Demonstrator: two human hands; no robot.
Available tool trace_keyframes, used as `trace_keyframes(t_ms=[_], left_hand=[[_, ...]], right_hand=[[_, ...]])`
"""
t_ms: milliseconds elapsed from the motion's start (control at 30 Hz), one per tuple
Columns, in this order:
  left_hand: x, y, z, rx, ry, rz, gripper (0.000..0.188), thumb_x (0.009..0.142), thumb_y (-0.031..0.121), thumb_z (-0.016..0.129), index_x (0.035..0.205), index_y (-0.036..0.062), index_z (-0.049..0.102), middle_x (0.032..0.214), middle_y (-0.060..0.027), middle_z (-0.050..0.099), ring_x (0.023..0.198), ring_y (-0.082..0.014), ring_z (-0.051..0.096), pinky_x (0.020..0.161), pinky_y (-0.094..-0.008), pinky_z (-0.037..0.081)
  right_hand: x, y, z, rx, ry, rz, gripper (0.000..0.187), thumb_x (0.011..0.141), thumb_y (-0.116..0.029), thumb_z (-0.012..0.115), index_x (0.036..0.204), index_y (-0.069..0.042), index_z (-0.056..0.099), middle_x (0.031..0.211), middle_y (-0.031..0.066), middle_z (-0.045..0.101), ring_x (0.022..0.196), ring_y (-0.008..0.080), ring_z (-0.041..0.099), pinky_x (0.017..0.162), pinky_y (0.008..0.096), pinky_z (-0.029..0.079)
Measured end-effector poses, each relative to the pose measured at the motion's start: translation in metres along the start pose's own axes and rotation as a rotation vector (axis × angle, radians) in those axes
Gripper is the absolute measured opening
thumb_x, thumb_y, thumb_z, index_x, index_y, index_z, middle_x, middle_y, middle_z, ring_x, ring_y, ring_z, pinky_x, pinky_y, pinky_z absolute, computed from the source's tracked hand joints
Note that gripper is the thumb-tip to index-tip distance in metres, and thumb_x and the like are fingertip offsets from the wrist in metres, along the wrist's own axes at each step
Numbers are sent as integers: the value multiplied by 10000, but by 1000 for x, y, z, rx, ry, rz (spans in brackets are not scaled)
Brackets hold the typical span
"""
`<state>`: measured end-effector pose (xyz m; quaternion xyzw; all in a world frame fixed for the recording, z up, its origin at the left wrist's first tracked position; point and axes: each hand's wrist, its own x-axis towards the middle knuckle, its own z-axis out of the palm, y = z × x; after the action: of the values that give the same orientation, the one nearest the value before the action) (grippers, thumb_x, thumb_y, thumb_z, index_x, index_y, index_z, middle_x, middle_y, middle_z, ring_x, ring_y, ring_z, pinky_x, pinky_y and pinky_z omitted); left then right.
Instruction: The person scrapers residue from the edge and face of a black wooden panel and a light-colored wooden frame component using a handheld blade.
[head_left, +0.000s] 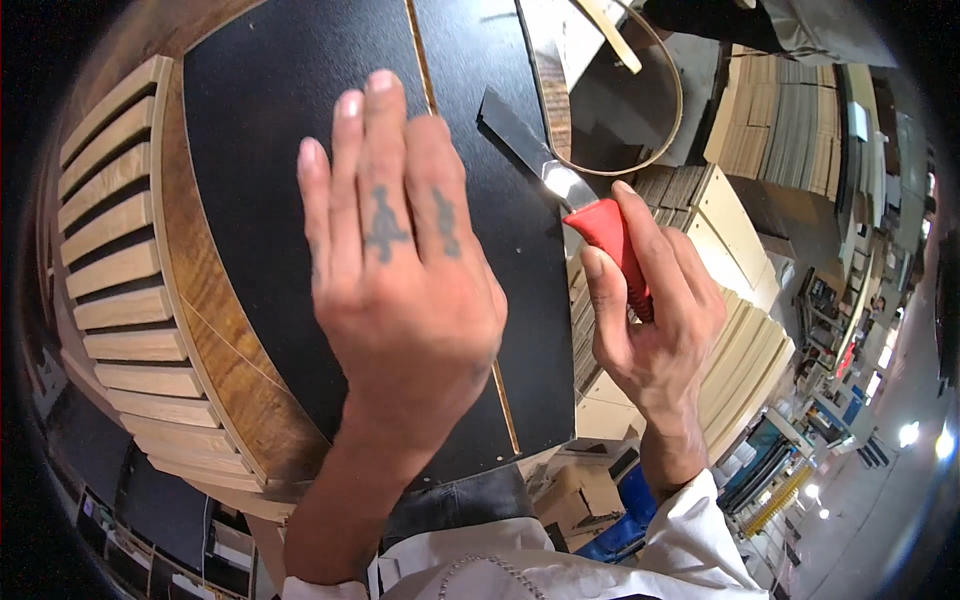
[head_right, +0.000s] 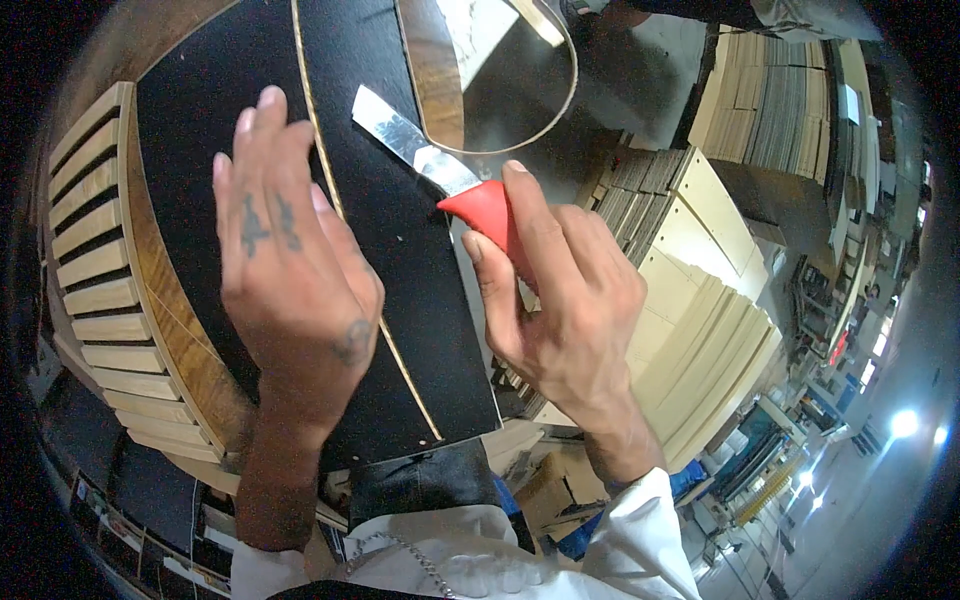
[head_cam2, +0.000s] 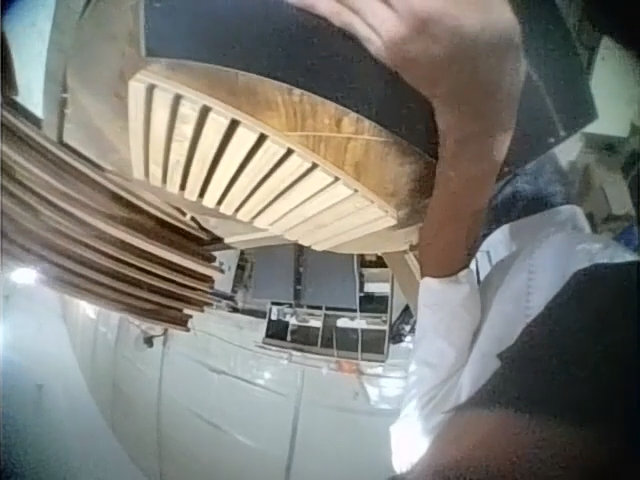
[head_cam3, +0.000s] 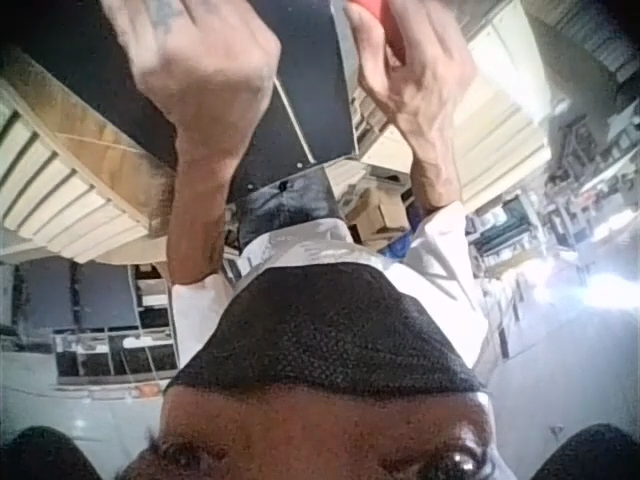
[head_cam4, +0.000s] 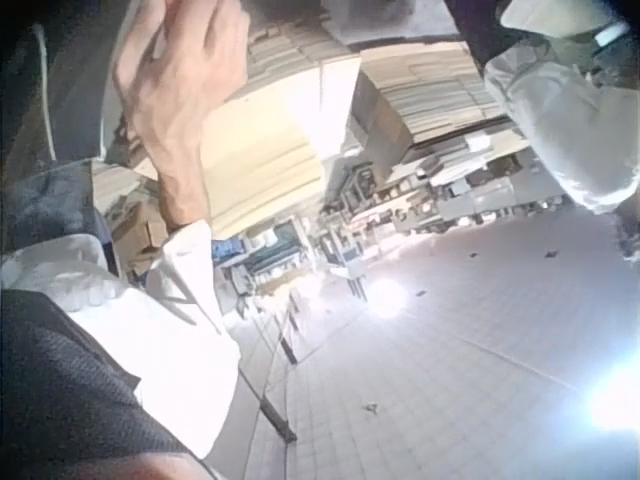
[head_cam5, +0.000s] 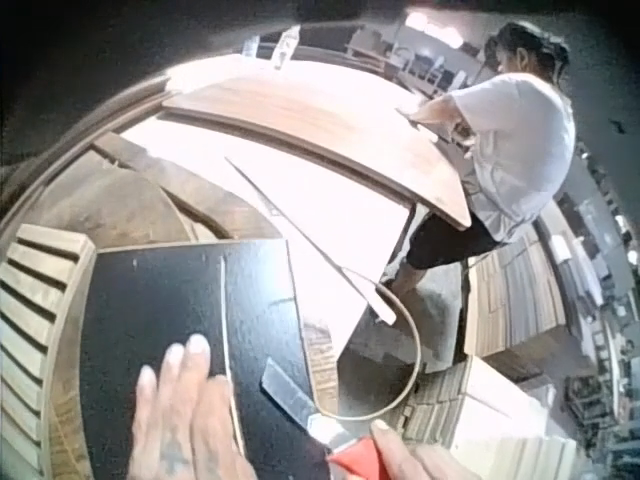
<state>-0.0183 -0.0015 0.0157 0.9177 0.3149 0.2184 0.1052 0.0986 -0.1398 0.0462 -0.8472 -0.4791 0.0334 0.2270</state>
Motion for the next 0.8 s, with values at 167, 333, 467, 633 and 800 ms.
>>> trace_keyframes(t_ms=[167, 333, 467, 633, 800], left_hand=[[-1, -2, -1, 8, -48, -14, 400, 947, -33, 515, 1338, -106, 553, 1479, -289, 521, 1402, -446, 491, 1180, -598, 358], [1, 4, -3, -74, -90, -54, 417, 980, 25, 497, 1381, -85, 519, 1523, -285, 475, 1445, -447, 435, 1208, -606, 293], [1, 2, -6, -68, -127, -49, 406, 996, 29, 489, 1384, -89, 500, 1532, -295, 452, 1446, -463, 423, 1202, -613, 300], [0, -1, -8, -69, -139, -62, 389, 986, 0, 500, 1361, -103, 516, 1524, -303, 461, 1444, -471, 424, 1198, -616, 305], [2, 1, -9, -73, -123, -53, 390, 989, 27, 506, 1357, -97, 533, 1524, -297, 466, 1442, -458, 434, 1197, -615, 304]], right_hand=[[31, 2, 14, 4, 31, 9, 434, 877, -149, 798, 1265, 4, 680, 844, 118, 657, 680, 205, 622, 600, 326, 509], [66, 9, 17, -13, 99, -29, 379, 895, -175, 783, 1230, -20, 697, 827, 109, 654, 657, 211, 626, 585, 325, 511], [93, 13, 29, -15, 133, -47, 354, 933, -267, 745, 1198, -35, 708, 785, 108, 643, 613, 223, 624, 575, 343, 506], [121, 16, 41, 8, 167, -90, 323, 949, -296, 727, 1167, -57, 725, 743, 94, 641, 577, 216, 614, 552, 345, 495], [163, 39, 36, -5, 227, -111, 325, 1028, -358, 613, 1105, -73, 748, 713, 99, 672, 543, 188, 595, 517, 350, 468]])
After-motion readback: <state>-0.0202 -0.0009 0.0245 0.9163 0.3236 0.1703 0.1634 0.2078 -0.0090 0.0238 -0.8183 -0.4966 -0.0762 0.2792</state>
